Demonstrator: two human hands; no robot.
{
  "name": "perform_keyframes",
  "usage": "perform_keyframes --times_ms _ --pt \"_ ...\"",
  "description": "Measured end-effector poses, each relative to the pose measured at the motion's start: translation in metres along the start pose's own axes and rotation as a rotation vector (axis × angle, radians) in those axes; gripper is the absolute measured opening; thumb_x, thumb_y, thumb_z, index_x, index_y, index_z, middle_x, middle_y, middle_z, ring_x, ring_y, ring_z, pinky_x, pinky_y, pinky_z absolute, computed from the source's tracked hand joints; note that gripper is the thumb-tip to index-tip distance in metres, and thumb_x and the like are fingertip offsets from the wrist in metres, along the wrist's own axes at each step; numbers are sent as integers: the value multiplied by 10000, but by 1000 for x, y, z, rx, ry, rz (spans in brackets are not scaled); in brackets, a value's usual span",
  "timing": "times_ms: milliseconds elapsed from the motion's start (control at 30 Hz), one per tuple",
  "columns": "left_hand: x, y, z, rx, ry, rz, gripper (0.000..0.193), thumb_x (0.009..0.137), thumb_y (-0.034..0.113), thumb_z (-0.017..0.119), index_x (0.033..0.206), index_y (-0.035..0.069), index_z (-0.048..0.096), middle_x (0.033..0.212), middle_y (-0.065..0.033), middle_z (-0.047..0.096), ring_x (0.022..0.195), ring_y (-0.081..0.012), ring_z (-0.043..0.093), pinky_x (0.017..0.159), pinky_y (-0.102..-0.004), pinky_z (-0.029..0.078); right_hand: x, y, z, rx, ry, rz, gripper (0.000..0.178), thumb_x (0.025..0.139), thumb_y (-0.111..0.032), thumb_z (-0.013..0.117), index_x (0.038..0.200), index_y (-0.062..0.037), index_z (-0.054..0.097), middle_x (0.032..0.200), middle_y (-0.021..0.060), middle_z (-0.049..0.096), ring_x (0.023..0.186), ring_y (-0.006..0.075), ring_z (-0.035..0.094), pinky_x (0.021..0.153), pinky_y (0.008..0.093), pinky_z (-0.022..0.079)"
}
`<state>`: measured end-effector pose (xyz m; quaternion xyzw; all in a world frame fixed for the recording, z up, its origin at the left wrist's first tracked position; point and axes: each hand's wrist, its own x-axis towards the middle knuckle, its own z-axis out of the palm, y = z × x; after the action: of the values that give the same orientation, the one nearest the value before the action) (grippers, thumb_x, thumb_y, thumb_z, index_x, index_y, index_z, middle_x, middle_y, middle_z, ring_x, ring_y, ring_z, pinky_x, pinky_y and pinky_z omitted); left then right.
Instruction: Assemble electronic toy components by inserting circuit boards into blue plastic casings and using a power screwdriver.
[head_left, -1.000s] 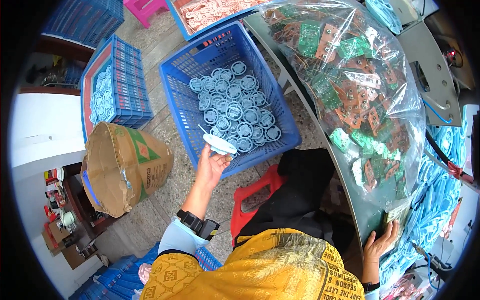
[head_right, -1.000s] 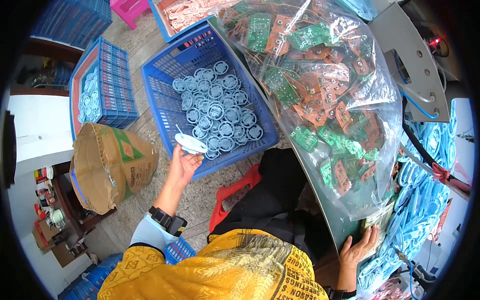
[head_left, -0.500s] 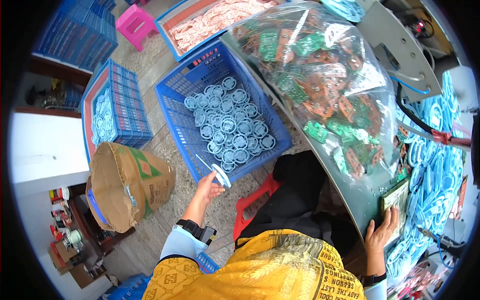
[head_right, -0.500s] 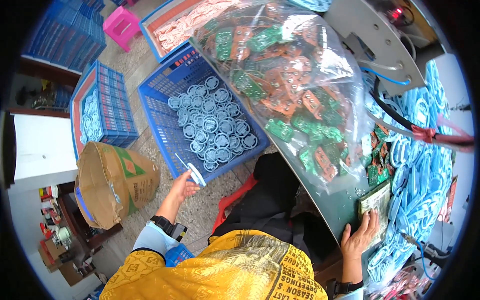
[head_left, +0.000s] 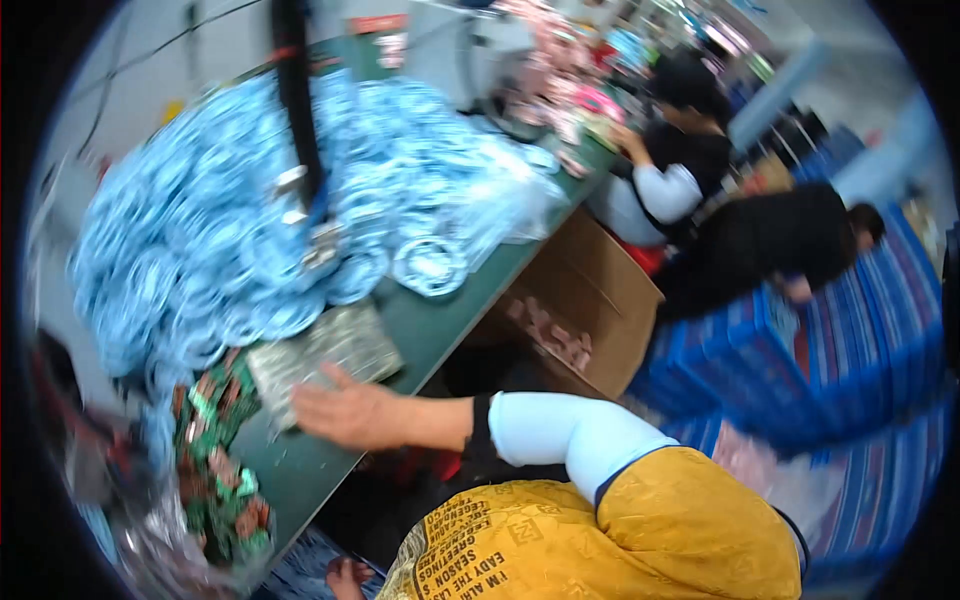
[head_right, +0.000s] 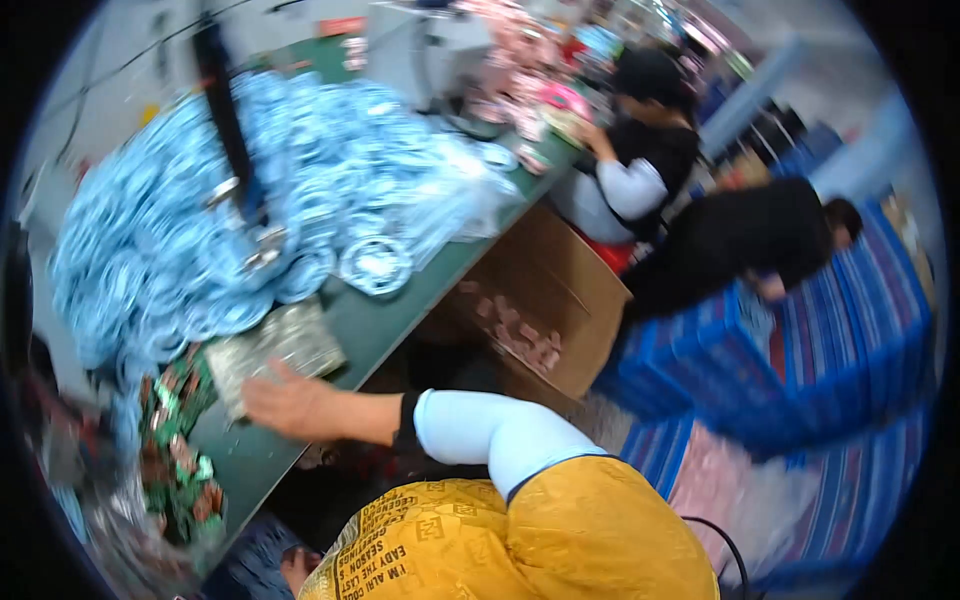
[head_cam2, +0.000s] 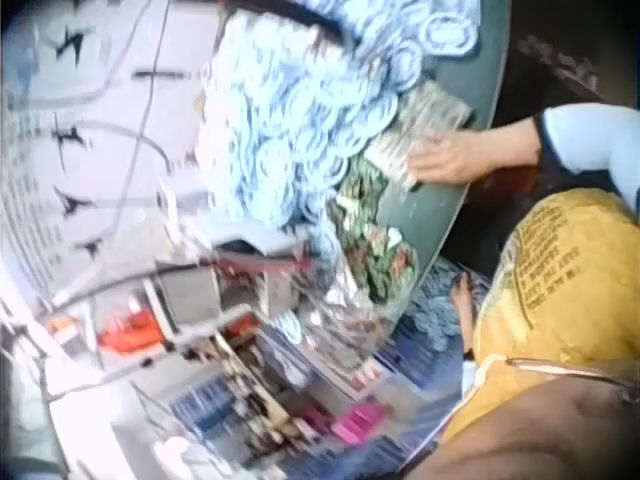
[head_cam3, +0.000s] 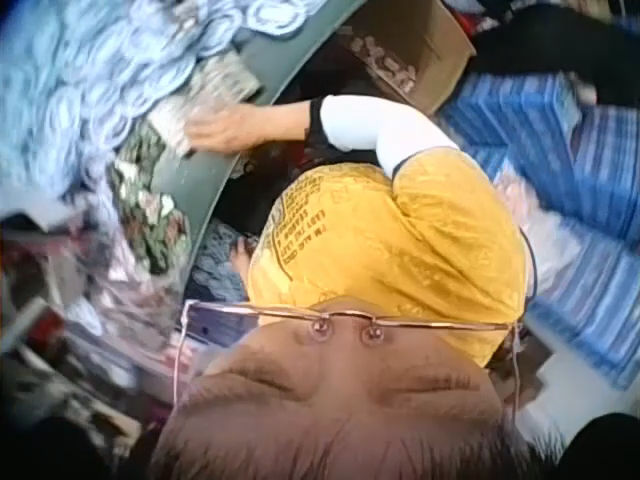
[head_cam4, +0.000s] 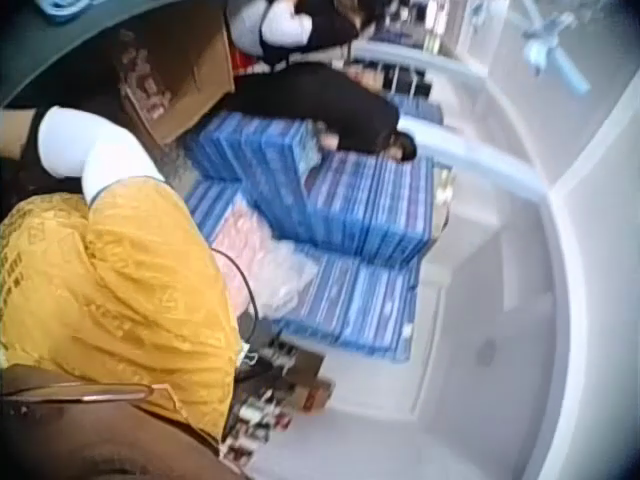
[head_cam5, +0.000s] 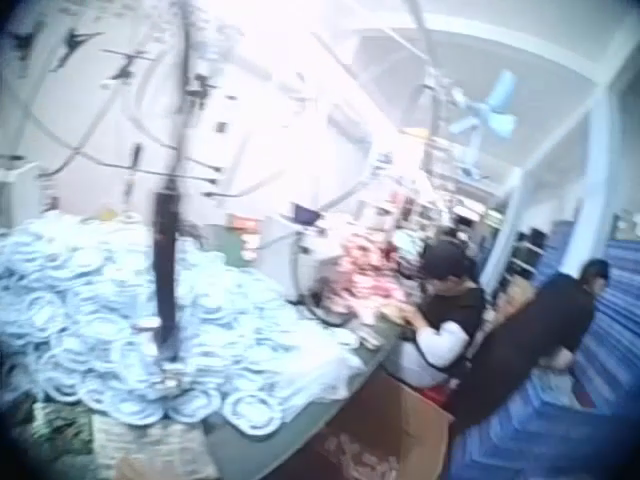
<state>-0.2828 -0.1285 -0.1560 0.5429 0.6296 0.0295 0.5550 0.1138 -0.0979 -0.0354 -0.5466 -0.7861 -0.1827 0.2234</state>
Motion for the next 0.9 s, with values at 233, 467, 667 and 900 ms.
perform_keyframes --times_ms 233,467,667,900 --pt "-41 226 68 51 -680 291 89 914 83 637 959 8 644 740 -19 618 637 -82 538 601 -225 447 -111 21 -104 91 140 308 306 771 -187 600 1043 -48 577 1049 116 565 883 243 575 829 380 436" --pt "-22 271 129 246 -9 1009 150 916 54 639 1036 -31 612 927 -117 651 801 -213 606 737 -334 506 -281 17 -136 5 -108 795 191 784 -179 643 929 -89 559 861 74 550 772 254 592 681 377 470" --pt "5 291 146 758 150 1574 350 867 195 714 1145 7 613 1148 -212 586 1029 -404 538 906 -470 427 -373 -15 -108 123 -129 1147 161 805 -151 613 927 -70 546 852 120 561 753 317 625 663 453 497" --pt "9 290 151 1016 244 1651 400 853 288 717 1142 27 624 1179 -201 575 1049 -399 545 890 -498 440 -456 -67 -84 141 -230 1599 190 825 -138 572 997 -59 564 958 148 601 848 352 651 699 488 527"
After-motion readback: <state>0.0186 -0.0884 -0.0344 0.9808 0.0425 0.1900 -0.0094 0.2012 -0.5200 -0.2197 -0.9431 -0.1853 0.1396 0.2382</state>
